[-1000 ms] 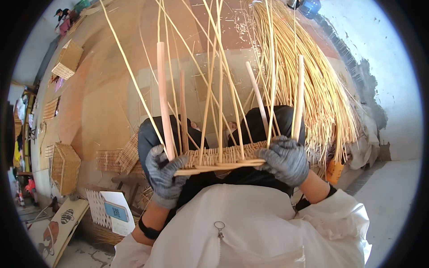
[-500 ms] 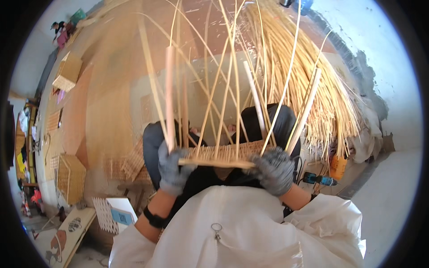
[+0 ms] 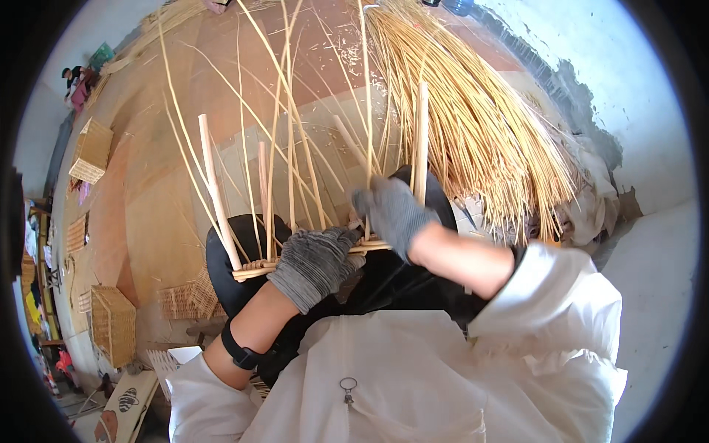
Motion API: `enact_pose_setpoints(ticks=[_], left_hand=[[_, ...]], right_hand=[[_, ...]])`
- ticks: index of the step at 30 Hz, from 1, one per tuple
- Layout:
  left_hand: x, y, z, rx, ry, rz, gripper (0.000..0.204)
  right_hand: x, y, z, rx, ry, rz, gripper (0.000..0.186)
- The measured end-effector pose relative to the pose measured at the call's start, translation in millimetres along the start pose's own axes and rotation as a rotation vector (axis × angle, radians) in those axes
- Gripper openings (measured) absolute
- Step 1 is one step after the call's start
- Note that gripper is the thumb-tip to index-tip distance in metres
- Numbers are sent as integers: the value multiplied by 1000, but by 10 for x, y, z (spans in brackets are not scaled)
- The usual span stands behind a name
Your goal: The person weaves a basket by interlacing thin wooden strips around a frame of thicker rods, using a wooden mallet to pack the rows tightly. They then use shears to trim the excess ends of the rods before continuing to weave with more strips.
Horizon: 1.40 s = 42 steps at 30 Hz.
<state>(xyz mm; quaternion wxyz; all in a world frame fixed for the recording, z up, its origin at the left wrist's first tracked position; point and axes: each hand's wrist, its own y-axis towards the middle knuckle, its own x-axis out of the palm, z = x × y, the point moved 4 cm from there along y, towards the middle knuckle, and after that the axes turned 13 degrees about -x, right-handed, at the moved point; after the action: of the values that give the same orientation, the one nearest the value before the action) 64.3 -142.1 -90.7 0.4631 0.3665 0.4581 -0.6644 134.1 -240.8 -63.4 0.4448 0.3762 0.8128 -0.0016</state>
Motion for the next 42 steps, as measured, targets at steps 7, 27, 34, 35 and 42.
enact_pose_setpoints(ticks=[7, 27, 34, 35, 42], left_hand=[[131, -1, -102, -63, -244, 285, 40], [-211, -76, 30, -59, 8, 554, 56], [-171, 370, 401, 252, -15, 255, 33], [-114, 393, 425, 231, 6, 267, 33], [85, 324, 391, 228, -9, 402, 33]], right_hand=[[549, 126, 633, 1225, 1081, 440, 19], [-186, 448, 687, 260, 5, -312, 33], [-499, -60, 963, 873, 626, 258, 37], [-332, -8, 961, 761, 786, 298, 35], [80, 160, 945, 736, 922, 236, 24]])
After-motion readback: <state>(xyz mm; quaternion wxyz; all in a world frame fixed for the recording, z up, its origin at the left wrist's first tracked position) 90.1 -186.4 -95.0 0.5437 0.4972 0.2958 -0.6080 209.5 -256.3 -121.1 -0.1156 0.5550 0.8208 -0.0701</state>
